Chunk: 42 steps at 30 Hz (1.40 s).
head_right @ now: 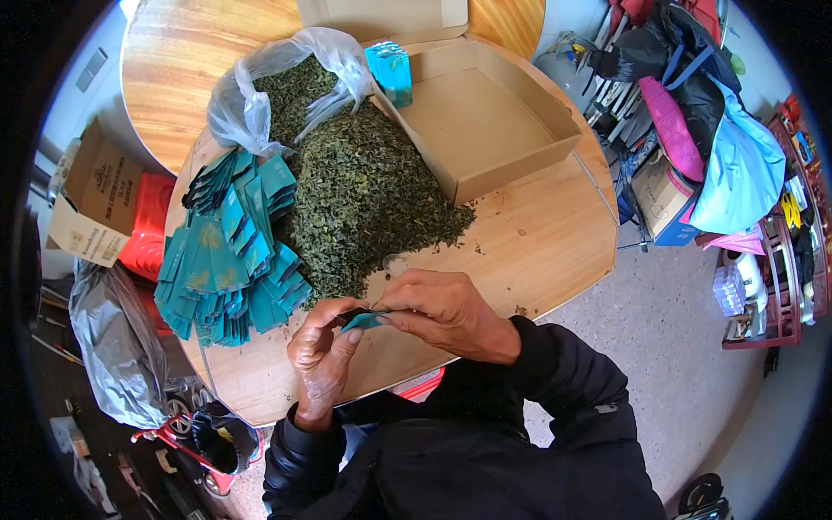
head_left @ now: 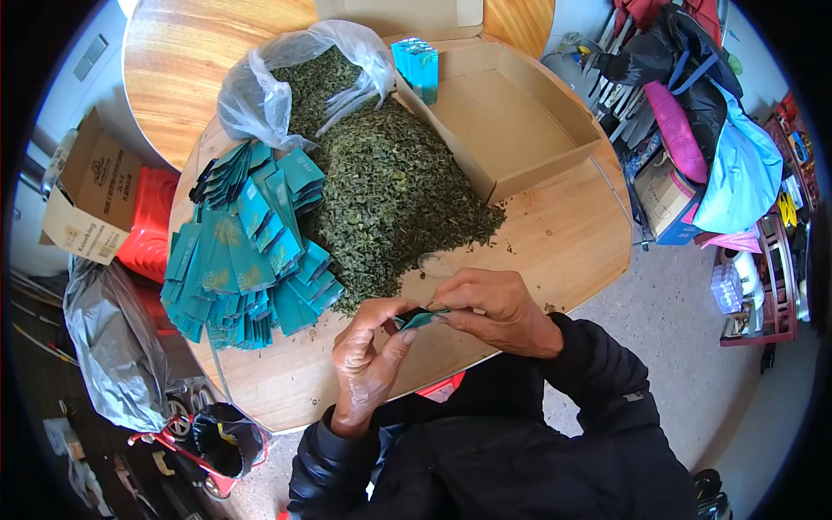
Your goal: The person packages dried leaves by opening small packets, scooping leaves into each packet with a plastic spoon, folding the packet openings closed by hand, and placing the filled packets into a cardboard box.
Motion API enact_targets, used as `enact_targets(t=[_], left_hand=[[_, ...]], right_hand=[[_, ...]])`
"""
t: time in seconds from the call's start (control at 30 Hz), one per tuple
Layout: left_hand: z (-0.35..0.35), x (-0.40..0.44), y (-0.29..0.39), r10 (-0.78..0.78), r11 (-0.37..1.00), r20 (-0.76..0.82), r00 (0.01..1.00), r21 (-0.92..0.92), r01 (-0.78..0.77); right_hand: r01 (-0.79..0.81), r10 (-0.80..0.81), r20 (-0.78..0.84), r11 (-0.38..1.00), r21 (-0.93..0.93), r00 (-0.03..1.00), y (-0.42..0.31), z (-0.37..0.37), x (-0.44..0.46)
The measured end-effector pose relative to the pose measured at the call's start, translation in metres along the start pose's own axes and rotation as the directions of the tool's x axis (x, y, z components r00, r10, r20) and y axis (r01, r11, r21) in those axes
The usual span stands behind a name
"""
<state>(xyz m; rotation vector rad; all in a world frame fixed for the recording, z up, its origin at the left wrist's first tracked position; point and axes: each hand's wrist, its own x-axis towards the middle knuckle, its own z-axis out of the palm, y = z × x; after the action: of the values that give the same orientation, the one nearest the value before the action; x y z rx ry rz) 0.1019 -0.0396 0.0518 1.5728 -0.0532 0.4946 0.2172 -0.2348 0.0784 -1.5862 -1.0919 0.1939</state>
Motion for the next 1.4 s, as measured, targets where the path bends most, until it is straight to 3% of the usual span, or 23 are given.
enact_targets(t=[0.03,0.17,0.23,0.47,0.57,0.67,0.77,0.83,0.87,1.0,1.17,1.23,1.4], left_hand=[[0.000,0.001,0.002,-0.065,0.998,-0.010,0.998,-0.005,0.065],[-0.004,0.007,0.003,-0.089,0.993,0.062,0.994,0.088,0.083],[-0.003,0.009,0.002,0.004,0.994,0.092,0.996,0.104,-0.013],[0.002,0.006,-0.002,0.042,0.996,0.054,0.998,0.077,-0.046],[0.003,0.004,-0.005,0.078,0.995,0.025,0.997,0.056,-0.080],[0.001,0.003,-0.007,0.175,0.979,0.032,0.984,0.099,-0.177],[0.001,0.002,-0.004,0.071,0.992,0.028,0.997,0.107,-0.074],[0.001,-0.001,-0.003,-0.162,0.987,0.023,0.987,0.024,0.161],[-0.001,0.000,-0.003,-0.162,0.987,0.022,0.987,0.025,0.161],[-0.003,0.003,-0.005,0.000,0.995,0.093,0.996,0.101,-0.009],[-0.001,0.005,-0.005,0.135,0.973,0.084,0.987,0.174,-0.148],[0.000,0.005,-0.008,0.259,0.925,0.098,0.961,0.261,-0.276],[0.000,0.008,-0.003,0.205,0.932,0.120,0.971,0.279,-0.231]], right_hand=[[0.007,-0.007,-0.003,1.000,-0.019,1.000,-0.003,0.000,0.001],[-0.010,0.011,0.018,0.999,-0.039,1.000,0.001,0.001,-0.002],[-0.037,0.038,0.019,0.999,-0.022,0.999,0.002,0.003,-0.002],[-0.186,0.186,0.017,0.983,-0.006,0.982,-0.001,0.005,-0.003],[-0.049,0.049,0.000,0.999,-0.021,0.999,0.008,0.006,-0.004],[-0.013,0.013,-0.002,1.000,-0.021,1.000,0.004,0.006,-0.003],[0.044,-0.045,0.000,0.994,-0.105,0.999,0.001,0.003,-0.004],[0.058,-0.058,0.005,0.992,-0.114,0.998,0.002,0.004,-0.005],[0.072,-0.071,0.007,0.990,-0.125,0.997,0.003,0.004,-0.006],[0.063,-0.063,0.002,0.992,-0.111,0.998,0.005,0.005,-0.006],[-0.136,0.132,0.070,0.989,0.061,0.989,0.010,0.003,-0.007],[-0.102,0.100,0.059,0.994,0.031,0.993,0.007,0.004,-0.007],[0.025,-0.025,0.006,0.995,-0.100,1.000,0.006,0.006,-0.010]])
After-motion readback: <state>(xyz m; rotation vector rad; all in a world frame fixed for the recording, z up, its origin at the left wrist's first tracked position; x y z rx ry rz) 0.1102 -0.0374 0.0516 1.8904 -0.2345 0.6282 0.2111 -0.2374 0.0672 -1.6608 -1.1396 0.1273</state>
